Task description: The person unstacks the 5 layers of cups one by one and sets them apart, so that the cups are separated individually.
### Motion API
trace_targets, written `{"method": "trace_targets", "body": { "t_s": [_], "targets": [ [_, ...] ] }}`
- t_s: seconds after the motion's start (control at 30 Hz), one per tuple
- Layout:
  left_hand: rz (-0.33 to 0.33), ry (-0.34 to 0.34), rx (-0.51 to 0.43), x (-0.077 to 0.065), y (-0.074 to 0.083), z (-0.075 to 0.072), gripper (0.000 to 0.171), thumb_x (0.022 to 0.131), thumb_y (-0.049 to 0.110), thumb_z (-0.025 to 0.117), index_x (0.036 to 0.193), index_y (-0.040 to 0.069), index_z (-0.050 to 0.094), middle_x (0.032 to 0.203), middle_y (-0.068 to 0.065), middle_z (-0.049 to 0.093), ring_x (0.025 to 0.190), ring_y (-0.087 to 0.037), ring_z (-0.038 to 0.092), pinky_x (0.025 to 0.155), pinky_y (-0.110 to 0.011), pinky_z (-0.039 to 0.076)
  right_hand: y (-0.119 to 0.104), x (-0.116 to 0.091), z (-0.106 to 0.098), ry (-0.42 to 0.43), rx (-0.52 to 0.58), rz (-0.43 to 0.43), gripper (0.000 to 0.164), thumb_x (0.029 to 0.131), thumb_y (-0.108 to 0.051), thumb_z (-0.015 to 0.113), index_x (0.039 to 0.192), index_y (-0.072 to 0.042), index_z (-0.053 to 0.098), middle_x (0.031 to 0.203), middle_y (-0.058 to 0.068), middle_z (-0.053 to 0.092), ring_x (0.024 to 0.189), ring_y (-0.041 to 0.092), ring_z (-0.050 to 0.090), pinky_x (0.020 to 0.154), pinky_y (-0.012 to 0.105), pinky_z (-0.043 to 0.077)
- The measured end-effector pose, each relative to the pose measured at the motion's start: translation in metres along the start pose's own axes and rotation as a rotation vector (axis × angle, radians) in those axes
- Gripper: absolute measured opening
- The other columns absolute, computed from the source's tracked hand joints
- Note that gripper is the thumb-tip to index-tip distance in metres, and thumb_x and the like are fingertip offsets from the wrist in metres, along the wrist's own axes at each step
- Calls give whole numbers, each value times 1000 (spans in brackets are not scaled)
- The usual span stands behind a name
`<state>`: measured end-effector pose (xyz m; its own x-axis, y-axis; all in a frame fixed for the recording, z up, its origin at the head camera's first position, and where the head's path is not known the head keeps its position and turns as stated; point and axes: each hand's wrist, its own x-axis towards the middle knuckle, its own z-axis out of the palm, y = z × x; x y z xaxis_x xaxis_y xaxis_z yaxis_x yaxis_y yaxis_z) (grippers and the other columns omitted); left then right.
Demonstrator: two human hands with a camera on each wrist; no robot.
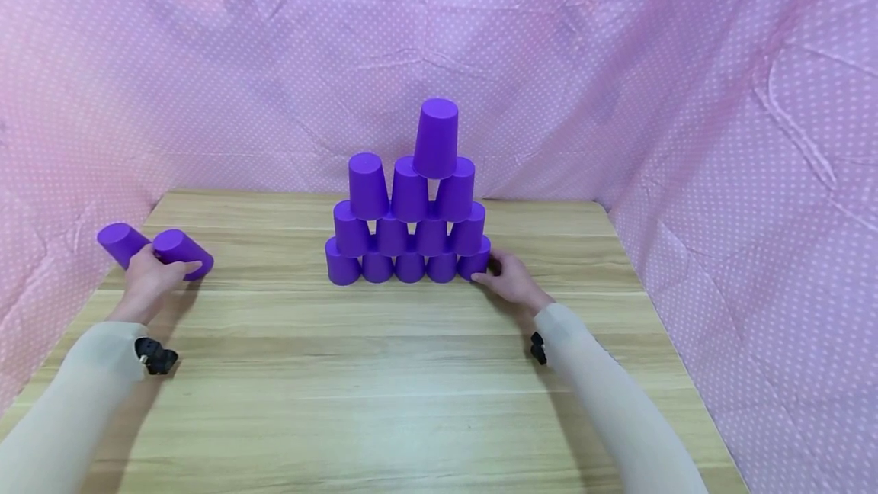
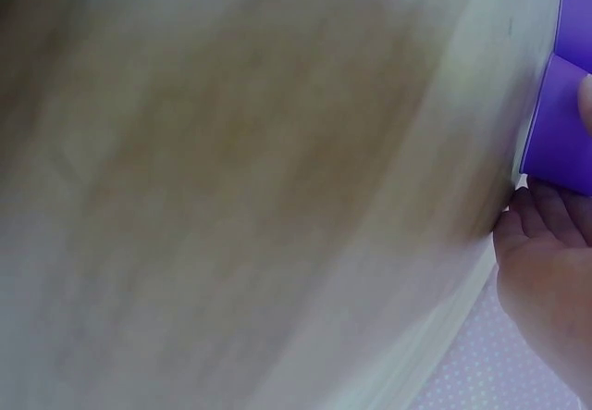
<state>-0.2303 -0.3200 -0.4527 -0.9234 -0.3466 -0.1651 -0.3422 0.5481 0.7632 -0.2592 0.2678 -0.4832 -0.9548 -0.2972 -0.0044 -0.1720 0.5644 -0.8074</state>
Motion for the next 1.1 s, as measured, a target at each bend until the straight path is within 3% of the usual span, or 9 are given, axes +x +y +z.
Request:
{"method": "trace_targets", "body": {
  "t_s": [0.47,0.87,1.1],
  "targets": [
    [-64,19,-18,6,-7,-8,83,91,28,63,144,-14,14,139,-41,29,126,-53,33,103,-60,29,2,1,0,24,-72,-11,49,87,-20,73,126,2,55,126,21,57,121,34,49,104,45,36],
    [-65,16,-35,10,-11,-12,86,90,34,66,143,-14,19,139,-39,30,126,-52,34,103,-59,30,3,2,-1,13,-80,-4,50,88,-21,72,129,1,53,128,20,56,122,33,49,104,44,36],
    [-14,29,-29,9,-12,-11,85,88,33,68,142,-16,23,137,-40,33,125,-52,36,102,-58,32,6,2,-1,16,-88,6,51,87,-22,72,129,0,53,128,20,56,122,33,48,104,44,36]
  ]
}}
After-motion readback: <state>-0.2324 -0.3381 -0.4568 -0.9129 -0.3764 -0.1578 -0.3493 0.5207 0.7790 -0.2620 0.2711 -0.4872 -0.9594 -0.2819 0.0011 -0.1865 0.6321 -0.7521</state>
